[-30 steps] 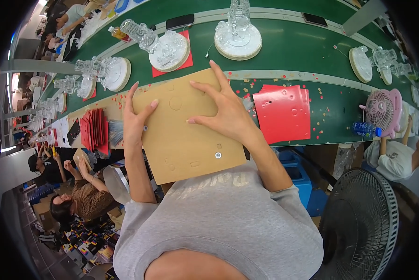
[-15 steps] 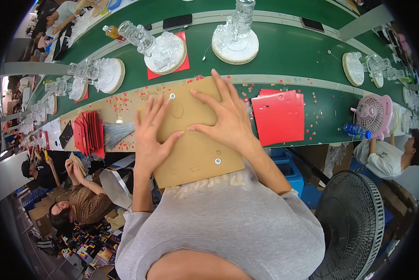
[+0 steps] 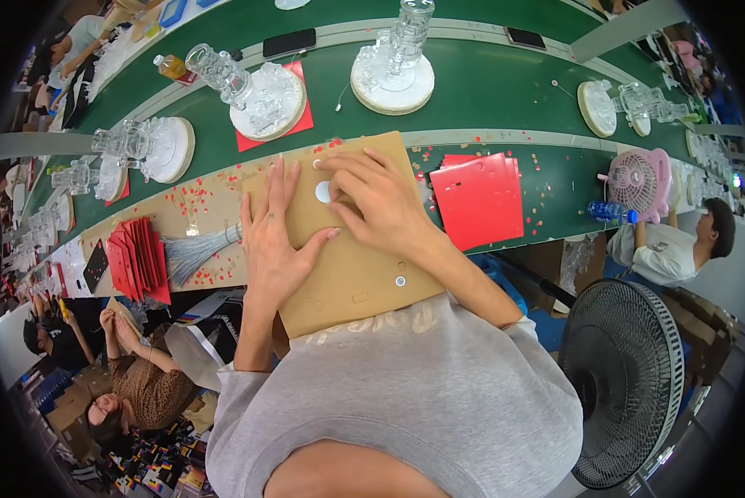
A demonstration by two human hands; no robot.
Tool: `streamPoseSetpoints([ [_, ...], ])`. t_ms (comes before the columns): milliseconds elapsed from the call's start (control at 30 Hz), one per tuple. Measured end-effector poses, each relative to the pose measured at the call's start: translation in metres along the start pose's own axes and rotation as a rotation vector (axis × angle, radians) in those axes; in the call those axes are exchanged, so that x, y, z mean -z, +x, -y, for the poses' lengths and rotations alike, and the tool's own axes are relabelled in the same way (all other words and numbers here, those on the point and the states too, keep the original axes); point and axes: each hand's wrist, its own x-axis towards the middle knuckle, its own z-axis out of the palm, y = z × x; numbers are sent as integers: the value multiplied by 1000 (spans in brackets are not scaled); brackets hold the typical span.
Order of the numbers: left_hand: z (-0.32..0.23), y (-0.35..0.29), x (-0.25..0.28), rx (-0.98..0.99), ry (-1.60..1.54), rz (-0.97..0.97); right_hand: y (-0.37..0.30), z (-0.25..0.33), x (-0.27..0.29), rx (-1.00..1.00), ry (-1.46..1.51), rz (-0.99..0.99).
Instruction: Assembling and packaging light fixture components on a factory assembly line.
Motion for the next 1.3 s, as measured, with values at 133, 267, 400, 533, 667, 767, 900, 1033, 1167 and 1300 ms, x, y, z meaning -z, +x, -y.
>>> streamPoseSetpoints([
  [133, 0, 1, 4, 26, -11, 17, 8, -7, 13, -195, -392, -328],
  [267, 1, 0, 4, 31, -19, 8, -13, -6, 21, -158, -263, -343],
  [400, 10, -3, 6, -3, -48, 8, -30, 4, 11, -162, -261, -261],
  [533, 27, -7, 5, 63, -142, -137, -30, 7, 8, -314, -213, -305],
  [667, 39, -2, 3, 220, -273, -330, -33, 9, 6, -311, -28, -253],
  [767, 44, 1, 6, 277, -384, -438, -31, 6, 5, -319, 31, -257],
  [900, 44, -13, 13, 38, -221, -479, -39, 10, 25, -299, 31, -330],
  [1033, 13, -44, 25, -215, -191, 2, -68, 8, 43, -216, 147, -200],
  [1167, 1, -46, 34, -84, -117, 218, -91, 7, 32, -268, 223, -3],
  [1300, 3, -42, 37, -108, -50, 251, -89, 11, 26, -323, 231, -35],
])
